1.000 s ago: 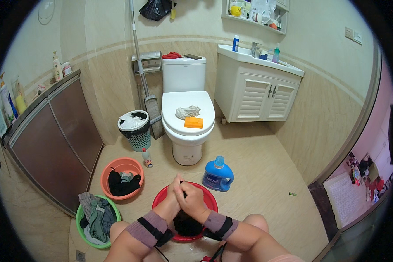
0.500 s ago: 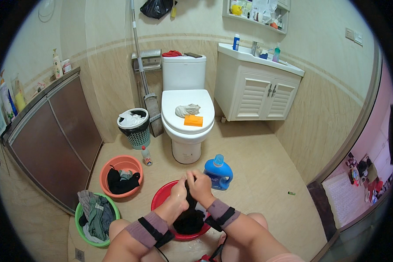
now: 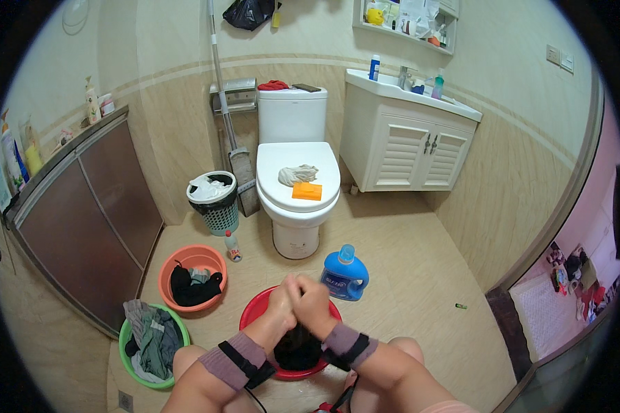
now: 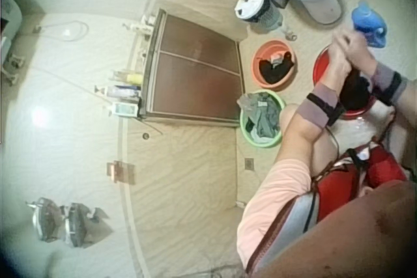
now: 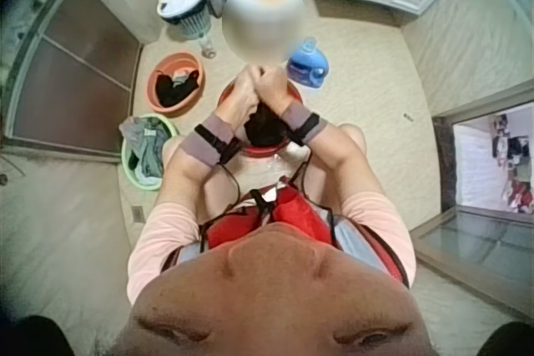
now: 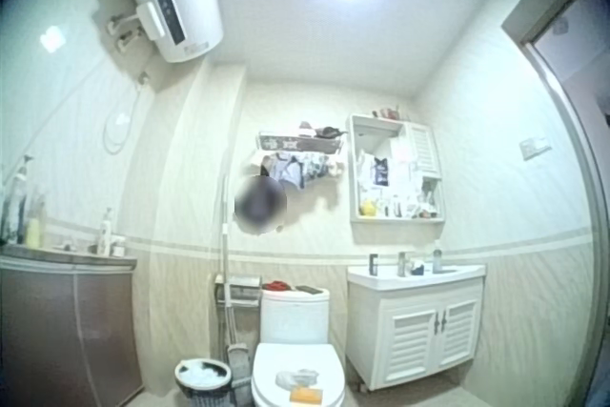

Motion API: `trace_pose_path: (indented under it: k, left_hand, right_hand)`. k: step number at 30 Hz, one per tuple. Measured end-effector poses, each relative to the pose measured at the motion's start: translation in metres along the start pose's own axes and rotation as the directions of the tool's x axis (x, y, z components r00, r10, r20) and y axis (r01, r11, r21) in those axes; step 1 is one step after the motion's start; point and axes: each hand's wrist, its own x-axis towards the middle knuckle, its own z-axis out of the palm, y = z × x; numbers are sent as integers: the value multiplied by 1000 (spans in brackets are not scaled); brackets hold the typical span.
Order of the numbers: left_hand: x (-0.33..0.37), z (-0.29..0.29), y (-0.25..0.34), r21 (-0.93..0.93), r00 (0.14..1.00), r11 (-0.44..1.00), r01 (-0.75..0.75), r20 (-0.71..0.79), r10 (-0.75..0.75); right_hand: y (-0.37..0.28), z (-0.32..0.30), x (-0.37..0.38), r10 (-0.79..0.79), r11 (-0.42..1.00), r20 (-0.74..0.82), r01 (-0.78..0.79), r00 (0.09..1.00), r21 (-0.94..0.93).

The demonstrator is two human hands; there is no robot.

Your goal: The person washes black clothing items in a red basin filled with soapy water by hand, scrubbing and wringing the fabric. They then wring out the excess water and set the items aside before picking up more fabric.

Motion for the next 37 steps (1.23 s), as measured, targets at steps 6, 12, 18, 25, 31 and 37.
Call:
trace_pose_path:
  k: [6,12,18,25,31,37]
  left_hand:
    - [-3,19,2,27,990,1000,-7,-137,11]
    - [-1,-12,18,83,999,996,8,-39,-5]
    - [-31,30,17,68,977,996,-64,-197,77]
    - [-37,24,26,89,994,992,-91,73,85]
    - [-27,14,22,203,994,975,-86,-45,97]
    - [8,-21,10,211,971,970,-122,-176,161]
  right_hand:
    - [15,-6,7,-136,990,-68,134,988,-43]
    - [-11,3,-1,-93,996,-51,93,994,3]
    - [0,-9,7,-157,986,-60,160,986,37]
    - [35,-4,32,320,864,2,-293,947,409]
    - [21,-11,23,471,604,122,-420,874,677]
    - [-29,-12,-25,27,973,145,-60,989,223]
